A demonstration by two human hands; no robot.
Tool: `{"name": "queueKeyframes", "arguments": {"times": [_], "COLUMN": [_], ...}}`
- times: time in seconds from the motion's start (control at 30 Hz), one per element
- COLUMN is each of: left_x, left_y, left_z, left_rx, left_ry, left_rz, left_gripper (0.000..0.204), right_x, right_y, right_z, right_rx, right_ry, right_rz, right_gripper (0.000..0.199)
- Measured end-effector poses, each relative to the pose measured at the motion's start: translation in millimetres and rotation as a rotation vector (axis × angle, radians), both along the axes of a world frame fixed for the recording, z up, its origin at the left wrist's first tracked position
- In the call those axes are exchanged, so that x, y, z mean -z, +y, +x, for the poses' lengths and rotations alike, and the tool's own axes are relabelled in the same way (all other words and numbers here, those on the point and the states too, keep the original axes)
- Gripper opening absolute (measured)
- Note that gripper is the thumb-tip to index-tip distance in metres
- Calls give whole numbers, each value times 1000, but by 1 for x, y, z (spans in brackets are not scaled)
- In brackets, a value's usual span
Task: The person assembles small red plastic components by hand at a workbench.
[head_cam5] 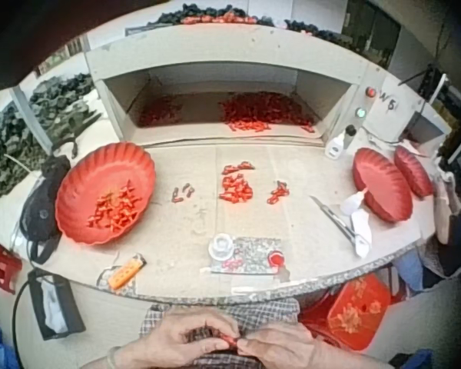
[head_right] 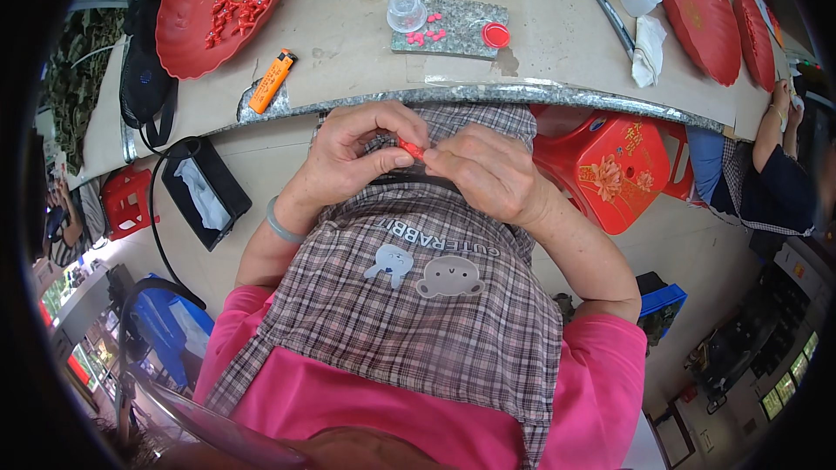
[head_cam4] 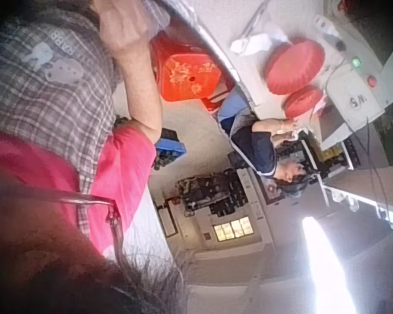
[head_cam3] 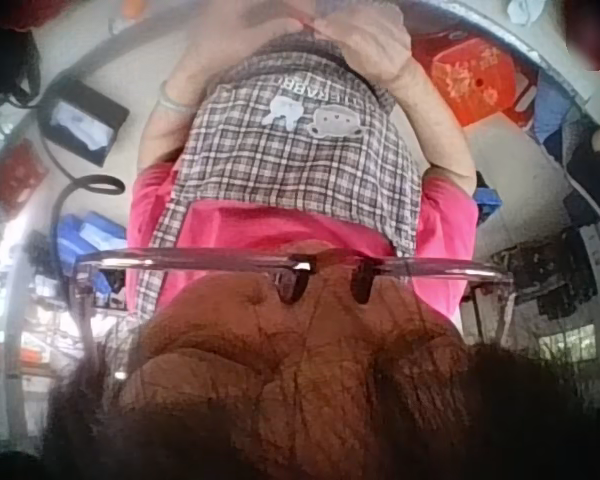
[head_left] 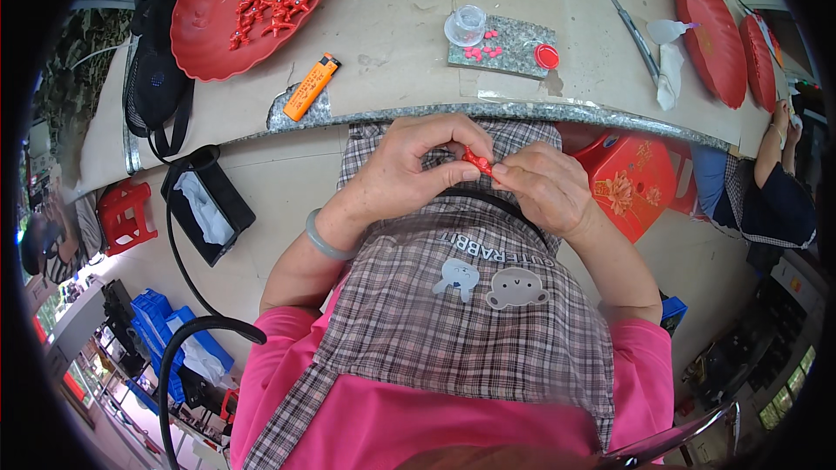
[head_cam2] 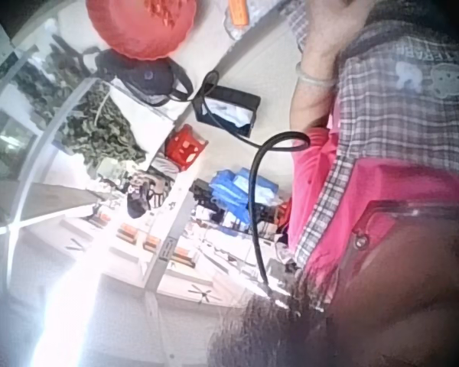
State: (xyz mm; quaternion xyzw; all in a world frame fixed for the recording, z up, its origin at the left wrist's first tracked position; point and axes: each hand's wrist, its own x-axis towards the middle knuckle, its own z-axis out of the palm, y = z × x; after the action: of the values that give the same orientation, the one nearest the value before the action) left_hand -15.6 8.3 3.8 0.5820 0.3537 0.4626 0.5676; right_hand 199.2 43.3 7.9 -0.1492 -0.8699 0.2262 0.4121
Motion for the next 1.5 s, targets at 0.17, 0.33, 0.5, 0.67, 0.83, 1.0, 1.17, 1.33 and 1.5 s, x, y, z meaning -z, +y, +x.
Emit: {"name": "queueKeyframes", "arguments": {"times": [0.17, 0.33, 0.5, 0.67, 0.83, 1.0, 1.17, 1.33, 1.5], "left_x": [1, 2, 4, 3, 4, 5, 5, 2, 6], "left_y": [-1, -2, -2, -5, -4, -4, -4, -4, -4], "left_z": [1, 2, 2, 2, 2, 2, 3, 1, 4], "left_rx": [-13, -28, -47, -59, -65, -83, -91, -51, -103], "left_ry": [44, 60, 73, 83, 82, 85, 94, 109, 91], "left_rz": [43, 66, 66, 48, 49, 53, 40, -11, 21], "left_gripper": [16, 16, 16, 16, 16, 16, 15, 12, 15], "right_x": [4, 7, 8, 12, 15, 15, 16, 16, 18], "right_y": [-6, -10, -10, -12, -12, -14, -14, -14, -14], "right_z": [1, -1, -4, -9, -10, -11, -12, -12, -12], "right_rx": [19, 56, 80, 105, 126, 137, 152, 157, 160], "right_ry": [19, 38, 59, 118, 132, 117, 124, 135, 141], "right_rz": [-60, -86, -98, -107, -126, -146, -156, -157, -155], "right_gripper": [31, 29, 28, 30, 29, 27, 25, 26, 27]}}
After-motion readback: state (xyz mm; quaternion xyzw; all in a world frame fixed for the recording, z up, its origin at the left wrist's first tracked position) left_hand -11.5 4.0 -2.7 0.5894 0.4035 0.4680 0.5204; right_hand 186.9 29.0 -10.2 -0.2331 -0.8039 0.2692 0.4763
